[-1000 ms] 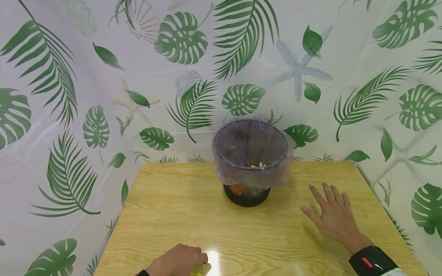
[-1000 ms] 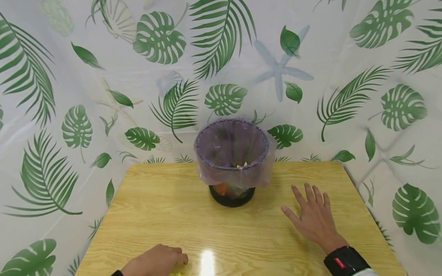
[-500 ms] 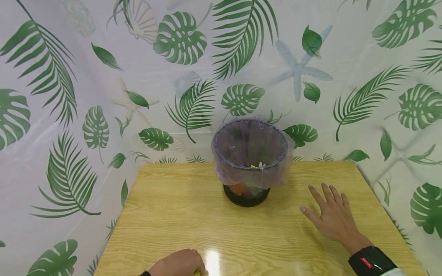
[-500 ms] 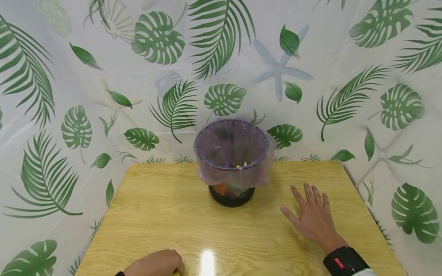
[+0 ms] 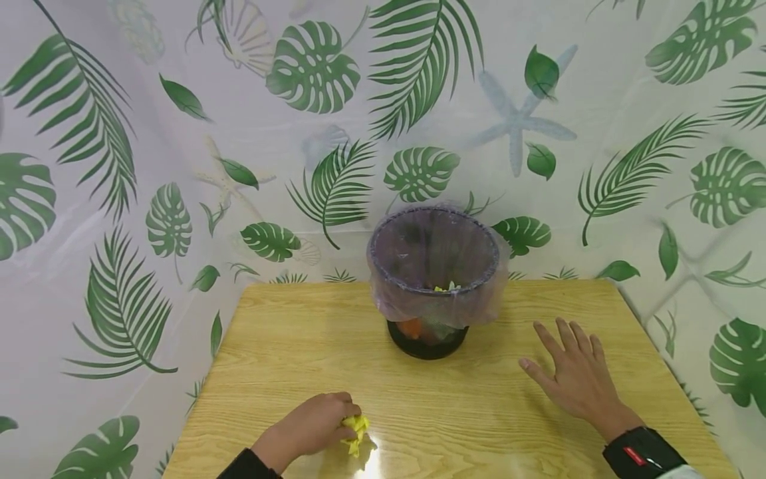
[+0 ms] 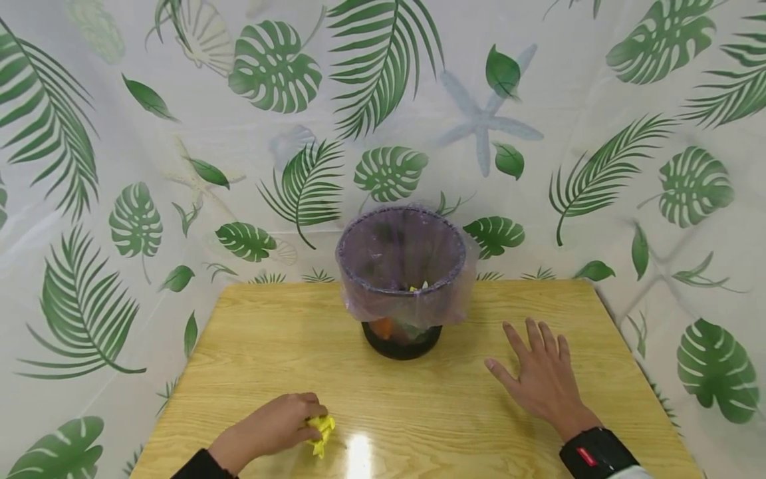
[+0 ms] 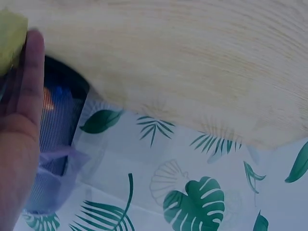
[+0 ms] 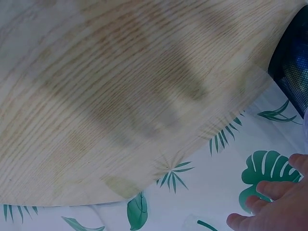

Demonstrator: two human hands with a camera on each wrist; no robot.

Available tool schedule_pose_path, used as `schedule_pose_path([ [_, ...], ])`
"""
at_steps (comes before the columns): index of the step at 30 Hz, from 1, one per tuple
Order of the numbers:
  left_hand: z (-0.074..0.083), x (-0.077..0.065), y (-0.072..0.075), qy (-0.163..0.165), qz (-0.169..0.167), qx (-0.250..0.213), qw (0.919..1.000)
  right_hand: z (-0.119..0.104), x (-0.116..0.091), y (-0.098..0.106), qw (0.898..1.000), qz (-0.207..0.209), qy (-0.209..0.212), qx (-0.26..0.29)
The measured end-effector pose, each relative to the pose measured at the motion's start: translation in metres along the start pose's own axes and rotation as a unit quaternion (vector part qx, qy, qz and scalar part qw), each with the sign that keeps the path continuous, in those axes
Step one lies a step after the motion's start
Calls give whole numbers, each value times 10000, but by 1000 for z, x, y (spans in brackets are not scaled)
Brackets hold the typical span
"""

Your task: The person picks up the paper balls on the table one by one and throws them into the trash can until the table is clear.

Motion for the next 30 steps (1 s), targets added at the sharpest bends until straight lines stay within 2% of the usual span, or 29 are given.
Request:
schedule_pose_path([
  [3,2,4,21,-173,823,146,9963,2,0,-3,10000,-52,6,-8],
  [5,6,5,37,-328,1461,294,9883,2,0,-4,10000,-60,16,-17],
  [9,19,6,67,-604,2544,754,9623,2,0,-4,10000,-16,40,-31],
  [12,27,8,86,-756,3146,1044,9404,3,0,-4,10000,10,36,-32],
  [16,39,10,110,-1041,3856,1159,9094,3,-1,-4,10000,-14,7,-22],
  [19,47,13,125,-1240,4246,1129,8897,3,-2,-3,10000,-17,6,-19],
  [23,57,19,142,-1378,4534,1045,8744,2,-2,-1,10000,40,35,-30],
  [26,65,25,153,-1408,4637,970,8693,2,-2,-1,10000,72,57,-30],
  [30,70,35,165,-1416,4689,810,8680,4,-2,-3,10000,59,60,4],
])
Point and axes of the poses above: each hand's wrist, its own x-axis towards the middle knuckle, its own y-axis out of the back of the hand, z = x × y, the point moved 7 cm from there along x, towards the middle knuckle, and after that the axes turned 5 degrees about -x, right-handed, at the moved point
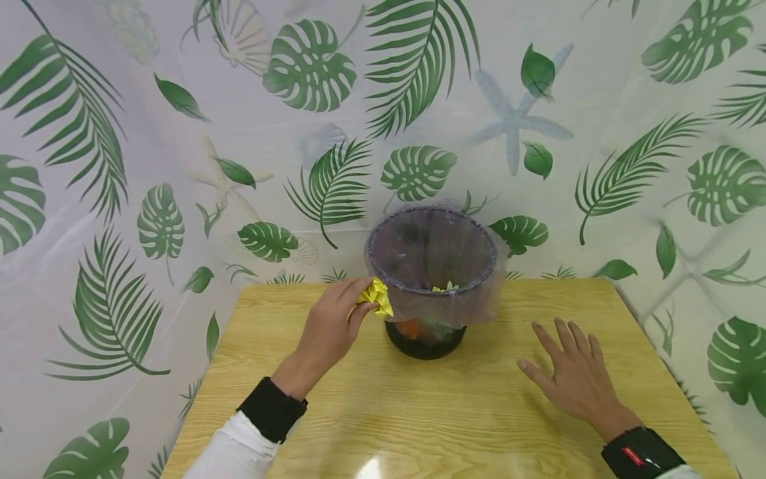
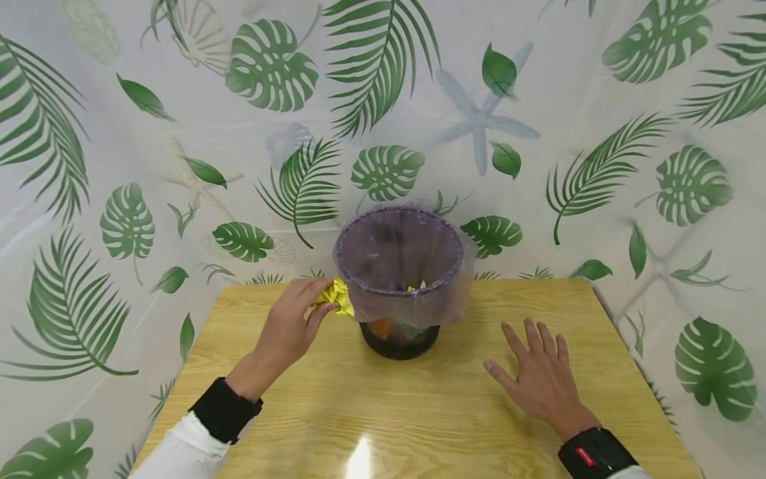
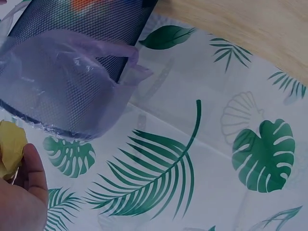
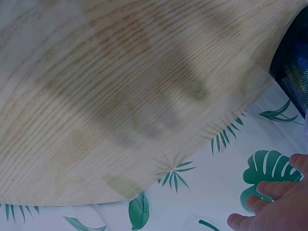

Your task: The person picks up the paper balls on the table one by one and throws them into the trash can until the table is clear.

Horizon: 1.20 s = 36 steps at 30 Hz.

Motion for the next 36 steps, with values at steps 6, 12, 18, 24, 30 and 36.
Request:
schedule_pose_path([
  [6,-3,19,-3,74,239,-171,9995,0,-1,0,10000,-10,7,-10],
  [12,-3,37,-9,32,480,-241,9986,1,1,4,10000,-4,14,29],
  [18,-6,54,-24,95,398,-190,9990,3,2,5,10000,8,3,31],
  [24,-8,71,-38,245,94,108,9996,1,2,4,10000,33,45,3],
  [30,-9,89,-52,288,-227,321,9988,-1,2,5,10000,65,56,3],
  [36,-11,99,-68,424,-902,319,9945,1,2,5,9999,119,45,-2],
])
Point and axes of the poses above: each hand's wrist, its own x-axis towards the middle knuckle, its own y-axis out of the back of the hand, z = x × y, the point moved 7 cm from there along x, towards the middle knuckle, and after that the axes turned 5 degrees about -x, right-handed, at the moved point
